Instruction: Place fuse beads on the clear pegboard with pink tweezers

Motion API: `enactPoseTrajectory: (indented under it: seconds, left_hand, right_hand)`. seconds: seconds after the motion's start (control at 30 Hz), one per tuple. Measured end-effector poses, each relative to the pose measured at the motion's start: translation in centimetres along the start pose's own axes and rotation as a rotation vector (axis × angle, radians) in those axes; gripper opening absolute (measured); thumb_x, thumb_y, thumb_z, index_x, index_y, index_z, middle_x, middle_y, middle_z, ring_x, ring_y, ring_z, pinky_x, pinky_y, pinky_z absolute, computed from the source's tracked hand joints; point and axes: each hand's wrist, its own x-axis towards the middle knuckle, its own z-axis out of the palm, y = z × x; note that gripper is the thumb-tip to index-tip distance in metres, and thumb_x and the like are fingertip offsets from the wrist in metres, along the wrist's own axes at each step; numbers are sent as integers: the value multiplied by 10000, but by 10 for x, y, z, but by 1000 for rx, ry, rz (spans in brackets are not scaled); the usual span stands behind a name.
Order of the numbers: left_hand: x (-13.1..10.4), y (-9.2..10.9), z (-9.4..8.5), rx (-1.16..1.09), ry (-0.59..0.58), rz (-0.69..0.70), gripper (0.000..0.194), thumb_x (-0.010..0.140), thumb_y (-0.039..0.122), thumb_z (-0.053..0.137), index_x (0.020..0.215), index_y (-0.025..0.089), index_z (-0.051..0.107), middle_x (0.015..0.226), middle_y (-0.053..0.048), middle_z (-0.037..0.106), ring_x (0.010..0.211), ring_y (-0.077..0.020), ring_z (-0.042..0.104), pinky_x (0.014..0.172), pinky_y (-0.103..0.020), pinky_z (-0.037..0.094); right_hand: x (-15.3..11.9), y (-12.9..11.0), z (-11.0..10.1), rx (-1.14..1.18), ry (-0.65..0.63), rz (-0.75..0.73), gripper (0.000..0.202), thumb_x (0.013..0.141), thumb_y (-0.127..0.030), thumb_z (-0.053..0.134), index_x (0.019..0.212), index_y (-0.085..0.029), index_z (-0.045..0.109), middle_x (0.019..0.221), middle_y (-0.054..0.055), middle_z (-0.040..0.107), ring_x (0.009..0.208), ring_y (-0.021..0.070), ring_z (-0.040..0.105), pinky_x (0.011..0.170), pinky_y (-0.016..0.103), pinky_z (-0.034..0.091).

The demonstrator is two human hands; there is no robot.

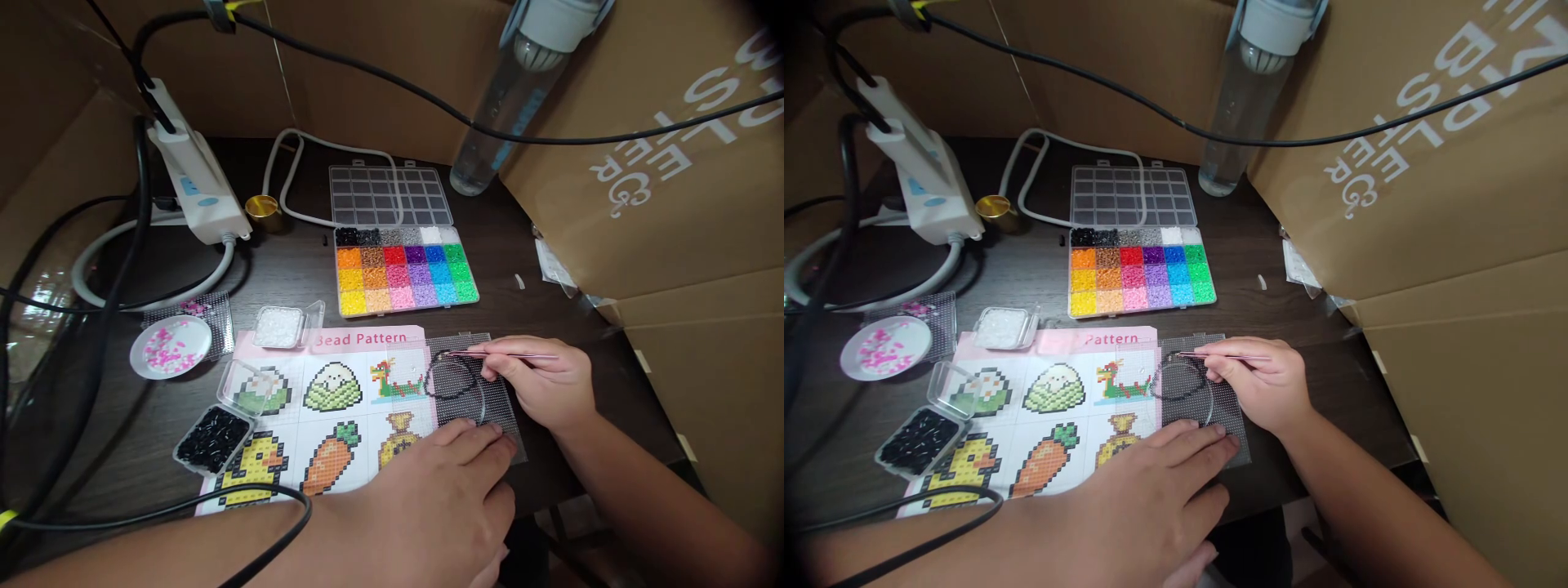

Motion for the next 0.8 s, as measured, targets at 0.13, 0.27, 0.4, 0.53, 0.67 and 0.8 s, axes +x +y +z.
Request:
enactPoseTrajectory:
  seconds: [0.13,0.27,0.4,0.53,0.67,0.8]
  left_hand:
    - [-1,0,-1,1,0,2,373,957,442,401,1022,169,647,1321,-114,583,1308,-263,482,1087,-386,334]
    - [-2,1,-1,-3,-2,-1,385,968,441,364,1023,171,633,1325,-113,576,1302,-262,489,1106,-394,321]
    - [-2,0,0,0,-5,0,393,975,437,345,1031,170,627,1334,-111,570,1322,-264,472,1116,-398,314]
    - [-2,0,1,-7,-14,2,390,976,434,339,1041,171,620,1340,-110,564,1328,-266,466,1114,-401,317]
    - [-1,1,-1,-3,-15,2,377,971,431,353,1028,171,620,1327,-108,569,1317,-266,475,1102,-396,329]
    - [-2,0,-1,1,-16,-1,376,973,425,348,1037,173,620,1334,-105,568,1324,-262,471,1100,-390,330]
  right_hand:
    - [1,0,0,-4,-8,4,171,840,-130,694,908,-248,797,765,-3,770,574,92,687,590,198,592]
    - [1,0,-1,13,-15,1,190,849,-124,685,918,-263,794,754,-16,764,573,85,678,592,194,582]
    - [-1,0,-4,11,4,-2,200,861,-116,670,917,-265,792,728,-24,752,579,80,671,599,191,572]
    - [-1,0,-6,-13,9,-19,207,870,-107,651,899,-255,793,703,-25,740,594,84,673,620,197,572]
    - [0,0,-5,-12,-2,-9,199,870,-113,649,903,-248,792,702,-25,738,590,87,673,608,201,570]
    - [0,1,-4,-20,-11,-14,179,859,-121,668,906,-241,792,710,-19,743,579,89,672,598,203,570]
